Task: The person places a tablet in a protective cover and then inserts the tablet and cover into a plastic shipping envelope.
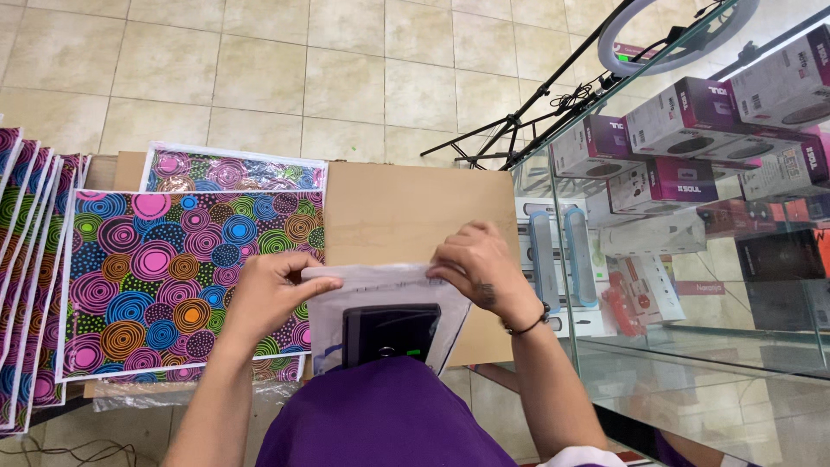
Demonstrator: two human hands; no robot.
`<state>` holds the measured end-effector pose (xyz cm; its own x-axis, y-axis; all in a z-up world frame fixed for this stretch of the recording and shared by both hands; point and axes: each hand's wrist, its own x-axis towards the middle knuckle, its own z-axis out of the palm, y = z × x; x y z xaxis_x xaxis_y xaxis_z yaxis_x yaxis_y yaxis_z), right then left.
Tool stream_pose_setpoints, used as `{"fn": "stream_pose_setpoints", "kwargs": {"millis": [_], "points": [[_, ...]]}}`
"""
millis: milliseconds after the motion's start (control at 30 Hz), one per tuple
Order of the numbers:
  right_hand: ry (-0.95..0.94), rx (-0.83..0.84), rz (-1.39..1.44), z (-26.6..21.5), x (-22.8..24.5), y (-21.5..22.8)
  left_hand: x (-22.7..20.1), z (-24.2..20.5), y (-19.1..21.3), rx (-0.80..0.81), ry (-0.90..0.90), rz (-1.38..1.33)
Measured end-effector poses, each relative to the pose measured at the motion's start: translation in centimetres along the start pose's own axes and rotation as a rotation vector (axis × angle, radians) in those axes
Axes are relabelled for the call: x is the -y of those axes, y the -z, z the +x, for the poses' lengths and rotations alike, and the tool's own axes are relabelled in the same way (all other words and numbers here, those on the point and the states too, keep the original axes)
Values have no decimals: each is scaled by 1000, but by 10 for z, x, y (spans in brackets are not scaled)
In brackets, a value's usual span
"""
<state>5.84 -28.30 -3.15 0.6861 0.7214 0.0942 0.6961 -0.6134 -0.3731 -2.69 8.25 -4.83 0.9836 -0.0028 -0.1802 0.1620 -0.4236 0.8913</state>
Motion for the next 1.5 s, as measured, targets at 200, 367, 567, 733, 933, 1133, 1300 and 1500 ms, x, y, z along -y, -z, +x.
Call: {"fn": "stream_pose_setpoints", "kwargs": {"millis": [200,367,567,733,933,1133,1300,1500], "points": [[-11,-218,34,-14,-16,-24,73,0,-29,193,33,-395],[-52,-347,35,-23,-18,-19,138,-3,-95,378,210,-319],[-538,-549,510,-82,-74,-78,147,6,-99,369,261,-323],[-680,-241,1313,-138,-99,-236,79,29,-56,427,220,-303],[-592,-289,2069,-112,-77,-374,9,71,-15,422,322,-204],[-364,-274,2612,-48,-59,-398,18,93,-12,428,295,-446],[-326,-535,2568,-21,-84,-368,36,52,0,281,38,-897],[-447,-868,2333,-34,-106,-263,214,-18,-75,-284,222,586]]}}
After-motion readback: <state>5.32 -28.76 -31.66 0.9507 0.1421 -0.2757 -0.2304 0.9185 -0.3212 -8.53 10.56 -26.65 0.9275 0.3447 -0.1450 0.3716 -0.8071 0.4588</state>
